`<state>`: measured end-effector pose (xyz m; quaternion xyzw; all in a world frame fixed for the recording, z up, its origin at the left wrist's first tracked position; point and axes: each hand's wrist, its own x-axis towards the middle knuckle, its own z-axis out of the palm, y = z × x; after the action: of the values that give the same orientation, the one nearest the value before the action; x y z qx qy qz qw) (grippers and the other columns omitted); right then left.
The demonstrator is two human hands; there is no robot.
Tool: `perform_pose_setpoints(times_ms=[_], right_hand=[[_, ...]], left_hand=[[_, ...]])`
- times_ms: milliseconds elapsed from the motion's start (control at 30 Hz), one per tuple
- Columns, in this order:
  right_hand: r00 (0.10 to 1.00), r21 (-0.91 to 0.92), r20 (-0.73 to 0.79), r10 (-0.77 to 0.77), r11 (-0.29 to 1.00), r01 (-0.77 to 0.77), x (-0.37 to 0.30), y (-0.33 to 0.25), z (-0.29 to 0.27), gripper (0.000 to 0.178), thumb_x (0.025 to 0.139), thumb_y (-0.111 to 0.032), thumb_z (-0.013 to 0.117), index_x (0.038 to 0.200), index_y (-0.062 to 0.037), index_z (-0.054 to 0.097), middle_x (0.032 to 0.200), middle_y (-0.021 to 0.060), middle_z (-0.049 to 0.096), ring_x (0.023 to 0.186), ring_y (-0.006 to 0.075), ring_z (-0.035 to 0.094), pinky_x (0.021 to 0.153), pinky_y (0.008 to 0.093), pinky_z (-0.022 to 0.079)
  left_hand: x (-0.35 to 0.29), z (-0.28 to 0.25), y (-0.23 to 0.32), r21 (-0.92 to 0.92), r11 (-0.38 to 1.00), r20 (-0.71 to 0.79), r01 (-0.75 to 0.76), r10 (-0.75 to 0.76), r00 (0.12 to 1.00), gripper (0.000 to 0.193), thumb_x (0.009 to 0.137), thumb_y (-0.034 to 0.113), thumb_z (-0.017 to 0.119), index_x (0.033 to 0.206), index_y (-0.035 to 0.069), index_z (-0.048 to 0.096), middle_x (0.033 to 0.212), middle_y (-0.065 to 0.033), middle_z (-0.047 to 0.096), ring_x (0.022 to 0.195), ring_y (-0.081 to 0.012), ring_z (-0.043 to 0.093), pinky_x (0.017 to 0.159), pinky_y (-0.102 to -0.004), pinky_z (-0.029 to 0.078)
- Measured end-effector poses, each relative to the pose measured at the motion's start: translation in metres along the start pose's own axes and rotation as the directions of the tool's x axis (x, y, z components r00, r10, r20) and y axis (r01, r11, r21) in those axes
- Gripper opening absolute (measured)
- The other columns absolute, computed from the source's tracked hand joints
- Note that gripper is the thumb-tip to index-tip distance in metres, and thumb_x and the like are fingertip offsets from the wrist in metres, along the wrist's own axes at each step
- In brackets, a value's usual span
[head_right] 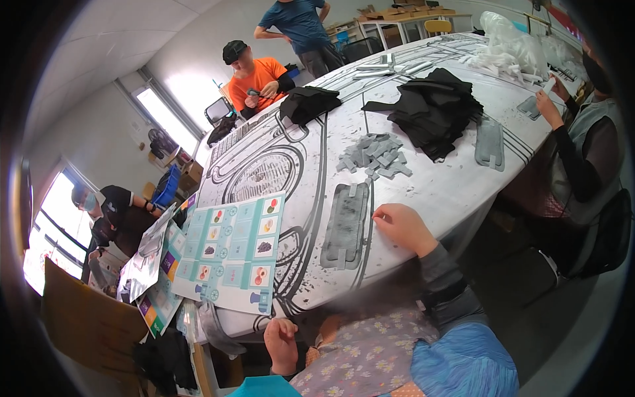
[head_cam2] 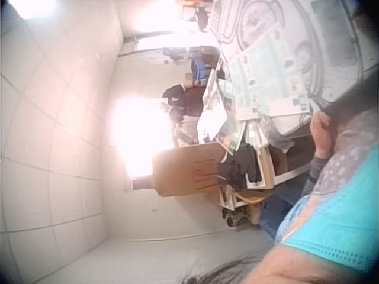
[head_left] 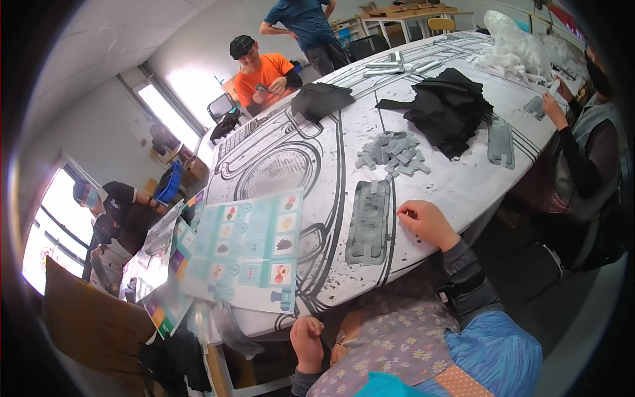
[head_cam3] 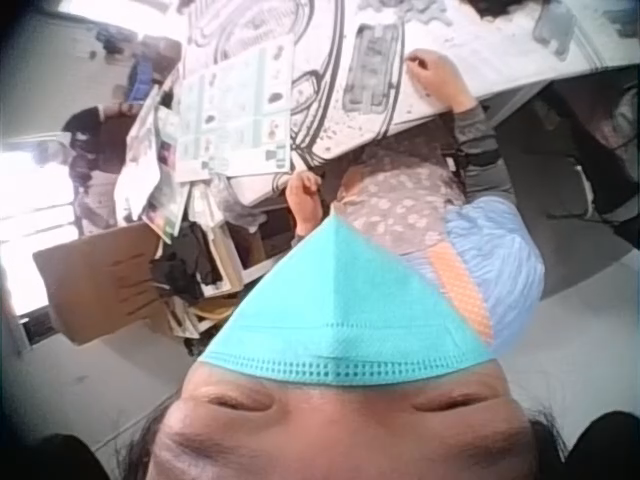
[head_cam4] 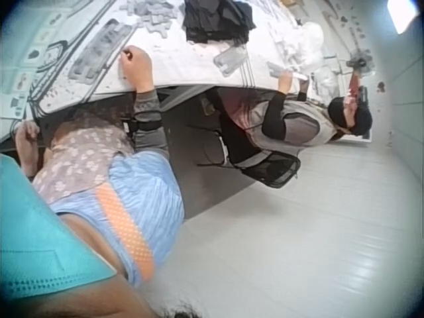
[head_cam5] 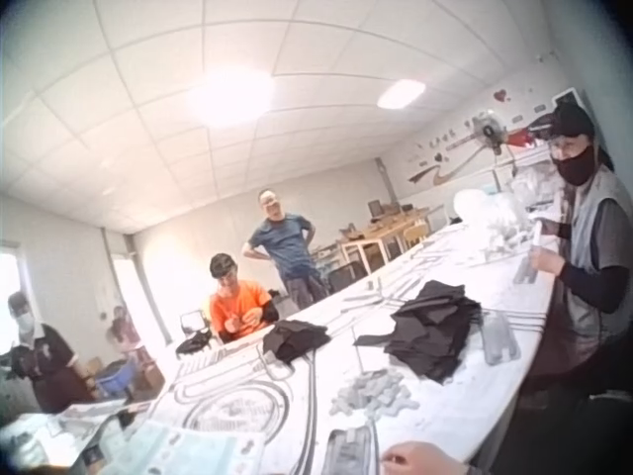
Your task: Applying adhesive strips and organizing grey shoe components on an assembly table.
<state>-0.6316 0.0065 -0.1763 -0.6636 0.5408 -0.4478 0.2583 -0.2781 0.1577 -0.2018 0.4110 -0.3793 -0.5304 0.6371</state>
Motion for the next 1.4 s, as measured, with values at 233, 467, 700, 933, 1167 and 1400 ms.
perform_pose_setpoints(times_ms=[233,467,700,933,1167,1400], right_hand=[[1.000,0.015,0.002,-0.003,1.000,0.002,0.001,0.000,-0.001,0.019,0.087,-0.020,0.063,0.094,-0.0030,0.068,0.082,0.0113,0.066,0.075,0.0237,0.062,0.071,0.0339,0.048],[0.996,0.234,-0.043,0.083,0.970,-0.071,0.006,0.010,0.004,0.017,0.092,-0.019,0.061,0.094,-0.0033,0.069,0.083,0.0057,0.068,0.076,0.0147,0.063,0.069,0.0321,0.049],[0.895,0.995,0.096,0.435,-0.033,-0.091,0.057,-0.011,-0.057,0.023,0.097,-0.031,0.056,0.108,-0.0105,0.059,0.109,0.0018,0.062,0.101,0.0143,0.056,0.090,0.0346,0.045],[0.968,0.970,0.196,0.158,-0.174,-0.168,0.123,-0.123,-0.069,0.034,0.098,-0.034,0.053,0.111,-0.0026,0.052,0.116,0.0117,0.052,0.117,0.0286,0.050,0.108,0.0596,0.033],[0.974,0.972,0.004,0.225,-0.229,0.049,0.187,-0.152,-0.069,0.029,0.097,-0.031,0.047,0.105,-0.0032,0.047,0.110,0.0126,0.046,0.113,0.0294,0.049,0.109,0.0618,0.028],[0.727,0.775,-0.610,0.316,0.431,0.462,0.170,-0.137,-0.074,0.027,0.096,-0.029,0.050,0.109,-0.0063,0.051,0.106,0.0051,0.055,0.103,0.0227,0.054,0.096,0.0440,0.037]], left_hand=[[0.001,0.003,0.003,0.021,1.000,-0.024,0.011,-0.011,1.000,0.036,0.104,0.021,0.042,0.070,0.007,0.044,0.064,-0.0041,0.044,0.061,-0.0146,0.042,0.069,-0.0328,0.041],[0.001,0.001,0.003,-0.016,1.000,-0.095,0.004,-0.006,0.995,0.019,0.102,0.020,0.046,0.109,0.003,0.050,0.072,-0.0058,0.049,0.070,-0.0153,0.048,0.072,-0.0305,0.042],[0.060,-0.012,0.107,-0.501,0.865,-0.083,-0.031,-0.012,0.996,0.041,0.100,0.034,0.047,0.134,0.010,0.048,0.098,-0.0033,0.061,0.083,-0.0153,0.059,0.075,-0.0303,0.052],[0.154,0.004,0.247,-0.639,0.730,-0.008,-0.245,0.312,0.950,0.048,0.095,0.037,0.056,0.129,0.004,0.046,0.123,-0.0129,0.055,0.116,-0.0286,0.054,0.101,-0.0445,0.043],[0.212,0.020,0.300,-0.619,0.619,-0.471,-0.484,0.201,0.859,0.059,0.094,0.043,0.047,0.139,0.008,0.034,0.135,-0.0135,0.040,0.125,-0.0334,0.045,0.104,-0.0535,0.035],[0.227,0.047,0.231,0.389,0.484,-0.512,-0.784,0.821,0.253,0.043,0.099,0.039,0.045,0.119,0.001,0.049,0.114,-0.0122,0.050,0.104,-0.0263,0.053,0.092,-0.0383,0.042]])
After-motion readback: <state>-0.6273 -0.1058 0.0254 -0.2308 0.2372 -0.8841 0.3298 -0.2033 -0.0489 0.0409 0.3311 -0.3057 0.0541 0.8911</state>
